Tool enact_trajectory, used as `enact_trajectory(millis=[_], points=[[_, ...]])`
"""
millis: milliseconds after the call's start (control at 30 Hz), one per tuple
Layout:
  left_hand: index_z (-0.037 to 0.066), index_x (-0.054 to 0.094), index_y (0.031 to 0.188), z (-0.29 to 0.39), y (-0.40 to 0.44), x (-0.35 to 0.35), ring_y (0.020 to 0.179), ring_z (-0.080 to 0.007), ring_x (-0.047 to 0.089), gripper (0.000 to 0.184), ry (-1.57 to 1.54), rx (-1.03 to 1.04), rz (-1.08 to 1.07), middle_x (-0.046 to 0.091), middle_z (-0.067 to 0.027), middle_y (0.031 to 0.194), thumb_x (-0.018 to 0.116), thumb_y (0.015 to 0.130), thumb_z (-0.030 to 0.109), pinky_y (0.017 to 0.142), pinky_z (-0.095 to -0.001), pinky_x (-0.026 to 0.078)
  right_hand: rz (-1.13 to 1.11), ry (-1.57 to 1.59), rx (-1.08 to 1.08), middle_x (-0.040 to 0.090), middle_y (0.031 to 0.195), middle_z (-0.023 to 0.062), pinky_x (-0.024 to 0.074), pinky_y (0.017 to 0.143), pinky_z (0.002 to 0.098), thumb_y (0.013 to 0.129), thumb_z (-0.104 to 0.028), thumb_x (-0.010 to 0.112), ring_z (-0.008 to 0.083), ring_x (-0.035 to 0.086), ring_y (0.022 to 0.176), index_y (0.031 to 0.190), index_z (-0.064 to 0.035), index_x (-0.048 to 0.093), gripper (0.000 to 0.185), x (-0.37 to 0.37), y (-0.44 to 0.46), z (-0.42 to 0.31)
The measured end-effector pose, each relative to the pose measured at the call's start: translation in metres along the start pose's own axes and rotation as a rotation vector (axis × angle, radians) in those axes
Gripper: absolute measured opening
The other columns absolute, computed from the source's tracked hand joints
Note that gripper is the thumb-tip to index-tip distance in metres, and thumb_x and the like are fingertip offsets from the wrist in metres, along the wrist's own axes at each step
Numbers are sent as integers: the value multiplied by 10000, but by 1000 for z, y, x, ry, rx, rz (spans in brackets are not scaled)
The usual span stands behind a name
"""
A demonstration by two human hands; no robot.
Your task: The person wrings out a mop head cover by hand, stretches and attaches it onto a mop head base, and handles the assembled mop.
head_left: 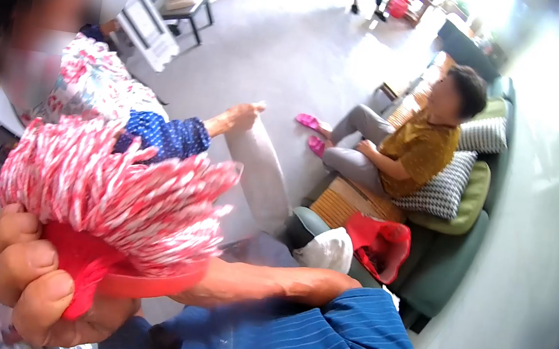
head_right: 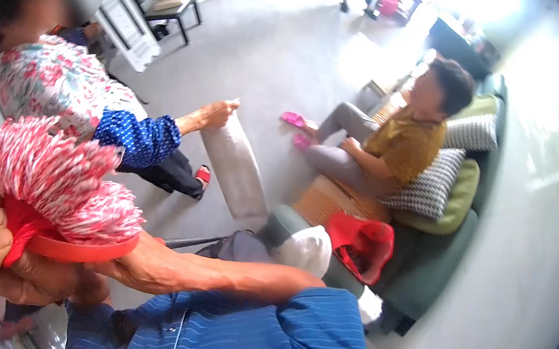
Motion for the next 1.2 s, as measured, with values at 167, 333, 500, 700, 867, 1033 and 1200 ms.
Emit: enact_trajectory(millis=[167,333,500,700,867,1033,1200], points=[[104,531,958,-19,-6,37,833,-289,566,237,-139,-215,47,536,-107,917,607,939,328,778,-411,495,-59,111,379,657,1131,141,486,906,447,901,-143,686,335,618,1072,1184,-70,635,297,-3,6,9],[110,460,976,-24,-22,41,976,-285,538,189,-316,-211,77,469,-86,966,560,964,269,957,-493,451,-9,105,413,667,1052,140,512,809,441,866,-148,713,344,639,951,1151,-70,635,306,-2,2,28],[139,490,969,-28,-28,33,921,-280,554,238,-322,-342,96,502,-78,941,627,946,332,871,-441,476,-231,-420,148,672,982,137,534,707,431,832,-140,736,349,656,818,1120,-64,637,313,-37,-2,-10],[103,588,993,-35,-30,37,856,-266,573,111,-223,-205,69,575,-102,984,639,916,165,772,-381,509,355,-493,-173,666,829,149,504,578,291,811,27,732,209,664,708,951,-2,722,143,-94,-3,-84],[82,567,1009,-30,-31,38,945,-299,583,196,-230,-194,-19,560,-120,995,604,980,272,876,-439,502,23,-578,-331,669,890,148,519,616,298,779,58,752,196,648,715,1062,12,729,288,-94,55,-85],[88,591,988,-20,-24,44,918,-296,593,147,-188,-182,-30,576,-115,962,613,962,231,862,-433,511,-29,-500,-203,694,896,126,550,639,278,782,55,744,176,687,741,1067,23,730,287,-103,76,-84],[83,696,967,-11,-21,50,892,-276,615,155,-226,-271,27,639,-99,972,760,825,84,769,-358,528,-39,-487,-251,685,956,112,551,707,279,711,11,818,177,684,835,1062,-5,733,362,-109,89,-70]])
Point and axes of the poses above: each hand's wrist, its own y-axis towards the middle knuckle, its own x-axis out of the palm, z = x × y, the point moved 2 cm from there along y, towards the middle knuckle
